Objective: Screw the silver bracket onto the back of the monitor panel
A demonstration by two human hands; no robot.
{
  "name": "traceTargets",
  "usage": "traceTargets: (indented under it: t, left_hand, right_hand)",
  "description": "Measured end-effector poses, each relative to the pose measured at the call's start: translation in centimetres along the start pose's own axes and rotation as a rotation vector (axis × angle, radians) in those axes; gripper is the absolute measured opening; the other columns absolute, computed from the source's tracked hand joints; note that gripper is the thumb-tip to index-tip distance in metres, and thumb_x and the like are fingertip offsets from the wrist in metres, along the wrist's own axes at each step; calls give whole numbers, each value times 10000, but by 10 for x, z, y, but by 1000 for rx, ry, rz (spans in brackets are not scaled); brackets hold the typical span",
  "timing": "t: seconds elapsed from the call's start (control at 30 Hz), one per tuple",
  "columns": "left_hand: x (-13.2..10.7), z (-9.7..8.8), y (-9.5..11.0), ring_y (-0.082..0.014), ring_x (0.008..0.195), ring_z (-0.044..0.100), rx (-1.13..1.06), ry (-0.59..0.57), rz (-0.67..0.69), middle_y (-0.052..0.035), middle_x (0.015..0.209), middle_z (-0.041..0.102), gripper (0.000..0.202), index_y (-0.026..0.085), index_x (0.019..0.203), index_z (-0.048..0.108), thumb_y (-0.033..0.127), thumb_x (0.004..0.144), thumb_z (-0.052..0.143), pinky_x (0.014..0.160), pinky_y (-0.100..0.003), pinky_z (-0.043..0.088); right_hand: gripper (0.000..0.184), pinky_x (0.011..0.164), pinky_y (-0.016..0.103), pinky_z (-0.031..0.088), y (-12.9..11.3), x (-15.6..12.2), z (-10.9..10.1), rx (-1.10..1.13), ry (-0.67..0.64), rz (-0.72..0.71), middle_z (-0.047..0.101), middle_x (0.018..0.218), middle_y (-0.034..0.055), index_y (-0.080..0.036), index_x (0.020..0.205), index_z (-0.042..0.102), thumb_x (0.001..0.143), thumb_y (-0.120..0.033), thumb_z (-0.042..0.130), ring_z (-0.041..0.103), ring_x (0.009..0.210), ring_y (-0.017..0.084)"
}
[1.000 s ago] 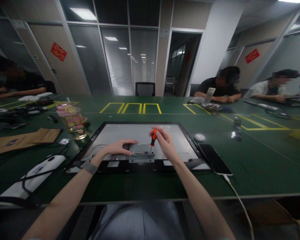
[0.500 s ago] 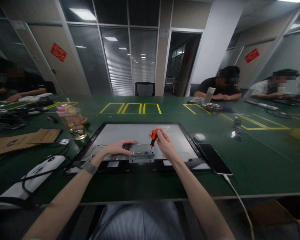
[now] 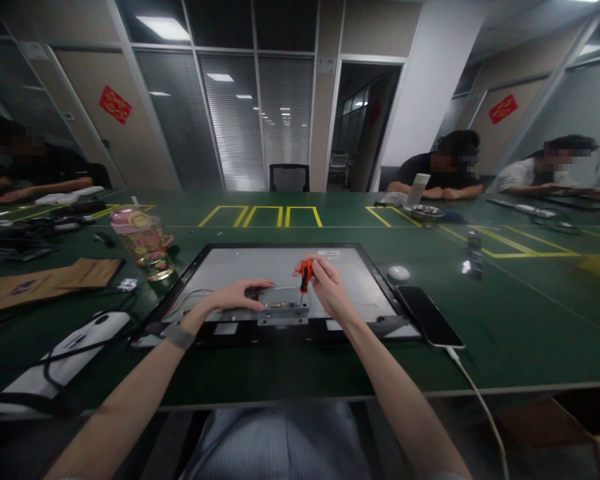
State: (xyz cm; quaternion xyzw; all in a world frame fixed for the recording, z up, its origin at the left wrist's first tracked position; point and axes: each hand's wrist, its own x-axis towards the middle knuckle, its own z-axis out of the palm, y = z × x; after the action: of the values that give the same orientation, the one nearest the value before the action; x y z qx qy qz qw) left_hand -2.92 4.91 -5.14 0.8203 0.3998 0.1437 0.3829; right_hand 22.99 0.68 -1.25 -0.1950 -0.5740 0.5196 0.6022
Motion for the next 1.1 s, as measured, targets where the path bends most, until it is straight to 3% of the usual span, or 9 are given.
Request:
traceTargets:
  t: [0.17,0.37,0.53,0.73,0.83,0.93,1.0,1.1]
  left_hand:
    - [0,0,2,-246,1266,406,-6,-2,21,-40,1393,438,663,263,1278,485,465,681,693,1081,-387,284]
    - [0,1,2,-247,1259,416,3,3,11,-43,1387,445,655,262,1267,496,480,680,688,1072,-389,296]
    - [-1,1,4,-246,1271,405,-16,4,10,-39,1396,436,668,261,1270,493,482,672,693,1073,-380,297]
    - [0,0,3,-258,1276,396,-4,3,22,-40,1399,431,658,268,1270,493,476,678,691,1078,-399,285]
    - [0,0,0,-259,1279,390,-7,2,20,-44,1403,424,663,267,1274,488,475,679,692,1078,-401,283]
    - [0,1,-1,-261,1269,401,-8,1,5,-48,1405,420,671,267,1281,478,487,682,686,1073,-408,290]
    - [0,1,0,-258,1264,409,-4,0,3,-48,1405,420,675,267,1284,475,495,684,682,1071,-405,295]
    - [-1,1,2,-250,1268,407,1,4,15,-42,1398,431,675,265,1279,483,496,679,685,1075,-390,291]
  right_hand:
    - [136,930,384,421,4,0,-3,-2,31,-60,578,872,14,-243,777,644,780,-379,639,558,878,165]
    - [230,866,385,456,3,-1,-3,-80,-11,-1,623,846,21,-253,1004,636,827,-386,576,601,803,165]
    - [242,855,406,459,4,-1,-1,-105,-25,-49,643,879,35,-253,1029,602,879,-404,485,631,838,189]
    - [179,980,432,379,5,-1,-4,-226,54,-126,613,979,44,-260,863,657,835,-404,554,551,1016,215]
    - [124,972,432,398,5,0,-4,-74,57,-90,594,915,22,-252,758,655,768,-376,648,561,934,189]
    - [152,924,441,433,4,1,-3,38,47,4,596,801,5,-259,866,652,780,-383,633,581,778,162]
    - [193,903,443,442,3,1,-3,33,46,24,601,769,5,-256,932,633,813,-400,586,588,733,164]
    - [190,924,434,427,3,1,-1,-20,88,-27,606,790,15,-248,879,620,840,-415,538,596,788,178]
